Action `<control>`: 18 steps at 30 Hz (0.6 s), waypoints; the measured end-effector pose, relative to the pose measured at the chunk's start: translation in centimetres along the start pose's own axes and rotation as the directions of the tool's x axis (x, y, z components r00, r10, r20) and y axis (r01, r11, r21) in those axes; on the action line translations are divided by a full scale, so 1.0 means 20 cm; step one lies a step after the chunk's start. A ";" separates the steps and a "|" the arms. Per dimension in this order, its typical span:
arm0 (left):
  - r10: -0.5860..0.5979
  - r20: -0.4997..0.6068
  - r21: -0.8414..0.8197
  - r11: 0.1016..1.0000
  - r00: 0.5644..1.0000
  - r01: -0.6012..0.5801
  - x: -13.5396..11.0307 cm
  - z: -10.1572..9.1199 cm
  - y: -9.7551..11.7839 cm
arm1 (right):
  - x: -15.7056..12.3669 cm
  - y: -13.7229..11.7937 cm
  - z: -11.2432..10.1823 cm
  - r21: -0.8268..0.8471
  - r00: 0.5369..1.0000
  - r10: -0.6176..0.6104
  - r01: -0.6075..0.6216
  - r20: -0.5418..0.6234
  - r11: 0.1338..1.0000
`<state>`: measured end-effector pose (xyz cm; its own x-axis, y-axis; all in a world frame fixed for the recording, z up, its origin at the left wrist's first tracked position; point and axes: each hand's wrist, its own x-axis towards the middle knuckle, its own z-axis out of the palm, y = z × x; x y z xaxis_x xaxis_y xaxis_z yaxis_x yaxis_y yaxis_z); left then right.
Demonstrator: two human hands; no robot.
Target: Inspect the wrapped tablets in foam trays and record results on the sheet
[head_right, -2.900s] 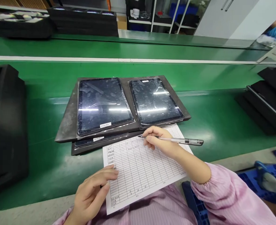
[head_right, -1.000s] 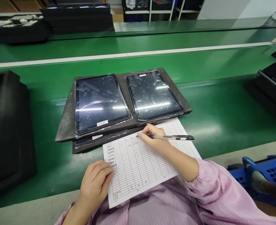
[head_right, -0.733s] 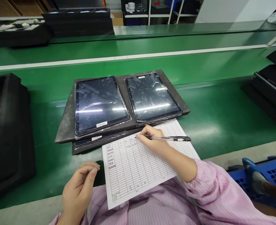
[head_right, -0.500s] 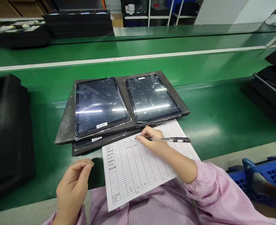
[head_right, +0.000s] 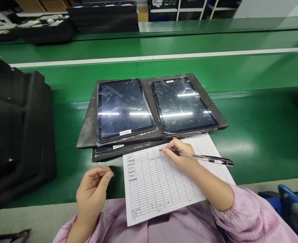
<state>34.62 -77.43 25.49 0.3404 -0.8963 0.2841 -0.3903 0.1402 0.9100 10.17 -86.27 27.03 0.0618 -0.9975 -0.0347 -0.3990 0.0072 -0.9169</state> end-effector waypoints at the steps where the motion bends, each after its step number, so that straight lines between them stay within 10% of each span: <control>1: -0.007 0.001 -0.009 1.000 1.000 0.007 0.00 0.00 0.00 | 0.00 0.00 0.00 0.008 1.000 -0.001 0.002 -0.009 1.000; 18: -0.093 -0.049 -0.322 0.944 0.994 0.072 0.01 -0.02 -0.04 | 0.00 -0.01 0.00 -0.066 0.994 0.015 -0.022 -0.110 0.998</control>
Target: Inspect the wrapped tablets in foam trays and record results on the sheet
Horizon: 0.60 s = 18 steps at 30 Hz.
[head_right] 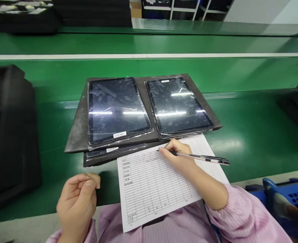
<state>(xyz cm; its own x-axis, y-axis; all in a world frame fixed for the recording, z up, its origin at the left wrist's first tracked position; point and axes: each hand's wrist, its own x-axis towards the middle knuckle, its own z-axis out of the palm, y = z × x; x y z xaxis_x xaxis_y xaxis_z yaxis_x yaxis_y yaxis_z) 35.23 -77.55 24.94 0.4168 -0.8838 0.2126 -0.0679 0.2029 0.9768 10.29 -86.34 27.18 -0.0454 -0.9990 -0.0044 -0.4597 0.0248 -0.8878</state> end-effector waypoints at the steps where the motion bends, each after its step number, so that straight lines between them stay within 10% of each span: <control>1: 0.007 -0.015 0.001 1.000 1.000 -0.007 0.00 0.00 0.00 | 0.00 0.00 0.00 -0.004 1.000 0.003 -0.003 0.000 1.000; 18: -0.048 -0.082 -0.066 0.997 0.995 0.043 0.00 0.02 0.02 | -0.01 0.00 -0.01 0.012 1.000 -0.018 0.018 0.010 1.000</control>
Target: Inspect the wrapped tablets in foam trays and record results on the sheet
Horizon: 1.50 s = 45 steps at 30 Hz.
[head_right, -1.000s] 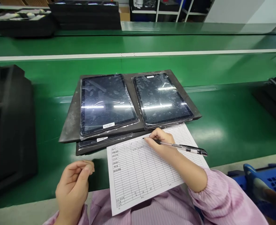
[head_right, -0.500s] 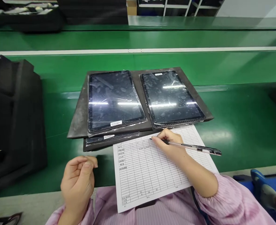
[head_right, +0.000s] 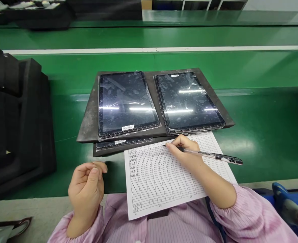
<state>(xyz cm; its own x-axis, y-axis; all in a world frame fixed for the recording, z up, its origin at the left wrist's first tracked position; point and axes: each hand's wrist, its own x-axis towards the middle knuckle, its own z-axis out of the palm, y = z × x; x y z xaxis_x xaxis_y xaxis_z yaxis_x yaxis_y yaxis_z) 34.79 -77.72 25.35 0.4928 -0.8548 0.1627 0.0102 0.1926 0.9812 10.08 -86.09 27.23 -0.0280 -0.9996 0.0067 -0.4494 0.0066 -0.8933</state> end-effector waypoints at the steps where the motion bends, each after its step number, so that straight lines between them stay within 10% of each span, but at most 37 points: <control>1: -0.005 -0.002 -0.007 1.000 1.000 0.005 0.00 0.00 0.00 | 0.00 0.00 0.00 0.003 1.000 0.000 0.000 0.000 1.000; 45: 0.004 -0.082 -0.119 0.993 0.997 -0.013 0.02 0.00 0.01 | 0.00 0.02 0.00 0.025 0.999 0.011 -0.013 0.044 1.000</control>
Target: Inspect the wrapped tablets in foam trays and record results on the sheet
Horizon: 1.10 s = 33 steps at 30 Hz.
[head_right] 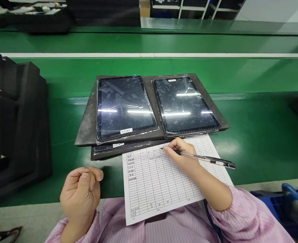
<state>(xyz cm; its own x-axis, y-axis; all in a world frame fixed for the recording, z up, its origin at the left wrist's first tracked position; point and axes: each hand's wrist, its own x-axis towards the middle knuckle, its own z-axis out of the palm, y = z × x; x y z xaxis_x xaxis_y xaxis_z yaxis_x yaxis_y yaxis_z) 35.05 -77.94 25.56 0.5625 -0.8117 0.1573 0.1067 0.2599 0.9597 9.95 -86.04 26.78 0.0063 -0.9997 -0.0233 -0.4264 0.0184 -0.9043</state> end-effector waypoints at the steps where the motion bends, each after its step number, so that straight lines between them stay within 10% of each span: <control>1: 0.011 -0.013 -0.005 1.000 1.000 -0.011 0.00 0.00 0.00 | 0.00 0.00 0.00 0.002 1.000 -0.002 0.002 -0.004 1.000; 33: -0.164 -0.170 -0.092 0.984 0.972 0.151 0.06 0.04 0.08 | 0.04 -0.02 0.04 -0.106 0.995 -0.091 0.086 -0.041 0.991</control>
<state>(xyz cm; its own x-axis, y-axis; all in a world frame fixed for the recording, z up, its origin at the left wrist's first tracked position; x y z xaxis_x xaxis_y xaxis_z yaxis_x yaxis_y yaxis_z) 35.14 -78.91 27.50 0.6683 -0.7425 -0.0445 0.2648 0.1815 0.9471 10.80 -86.85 26.82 0.0077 -0.9970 0.0768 -0.5180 -0.0697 -0.8525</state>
